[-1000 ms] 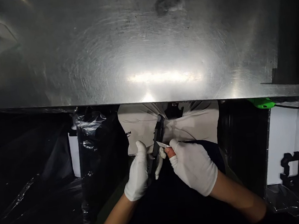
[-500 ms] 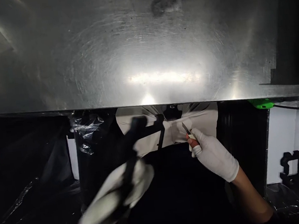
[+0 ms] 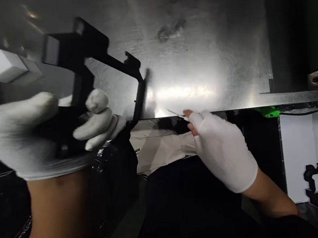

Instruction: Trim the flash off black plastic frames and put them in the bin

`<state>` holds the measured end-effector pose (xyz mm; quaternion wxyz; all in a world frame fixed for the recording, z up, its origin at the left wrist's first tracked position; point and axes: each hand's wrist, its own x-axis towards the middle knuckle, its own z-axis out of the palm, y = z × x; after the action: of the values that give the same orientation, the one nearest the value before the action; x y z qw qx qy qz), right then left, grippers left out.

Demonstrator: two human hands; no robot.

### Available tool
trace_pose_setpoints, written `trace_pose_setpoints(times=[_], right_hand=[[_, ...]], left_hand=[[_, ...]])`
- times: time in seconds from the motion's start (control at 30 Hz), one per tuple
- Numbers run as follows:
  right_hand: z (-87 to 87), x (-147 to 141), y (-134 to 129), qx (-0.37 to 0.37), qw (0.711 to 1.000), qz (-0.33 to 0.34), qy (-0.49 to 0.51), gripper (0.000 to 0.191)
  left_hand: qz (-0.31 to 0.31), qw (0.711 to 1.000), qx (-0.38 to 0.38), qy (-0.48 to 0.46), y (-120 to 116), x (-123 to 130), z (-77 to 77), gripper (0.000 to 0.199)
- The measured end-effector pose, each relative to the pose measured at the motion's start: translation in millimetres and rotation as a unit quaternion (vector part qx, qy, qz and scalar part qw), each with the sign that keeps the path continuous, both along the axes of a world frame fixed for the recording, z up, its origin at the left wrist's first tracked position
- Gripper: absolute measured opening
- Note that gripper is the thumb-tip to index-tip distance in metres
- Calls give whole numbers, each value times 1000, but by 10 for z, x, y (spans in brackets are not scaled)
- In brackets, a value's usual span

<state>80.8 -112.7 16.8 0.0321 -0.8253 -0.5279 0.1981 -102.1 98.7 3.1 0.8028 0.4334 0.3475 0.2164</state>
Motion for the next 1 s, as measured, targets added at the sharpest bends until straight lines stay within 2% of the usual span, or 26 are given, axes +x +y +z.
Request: trace_pose_setpoints(times=[0.07,0.1,0.2,0.3,0.53,0.83,1.0], right_hand=[[-19,-52,196,10,994,32,-103,46],[-51,-87,299,-7,991,64,-114,48],[-171,-198,573,-39,982,165,-85,45],[-229,-273,714,-31,974,206,-86,42],[-153,-239,771,-60,976,189,-94,43],[-195,1,883,-22,980,124,-152,49],[-87,-46,836,-61,977,171,-116,45]], left_hand=[[-24,1000,18,-2,-92,101,85,31],[-34,999,25,1,-121,118,110,31],[-56,998,29,18,-145,101,134,30],[-91,995,16,33,-136,75,127,30],[-102,994,26,39,-146,88,120,33],[-93,995,8,38,-122,55,95,34],[-85,996,5,30,-129,78,101,33]])
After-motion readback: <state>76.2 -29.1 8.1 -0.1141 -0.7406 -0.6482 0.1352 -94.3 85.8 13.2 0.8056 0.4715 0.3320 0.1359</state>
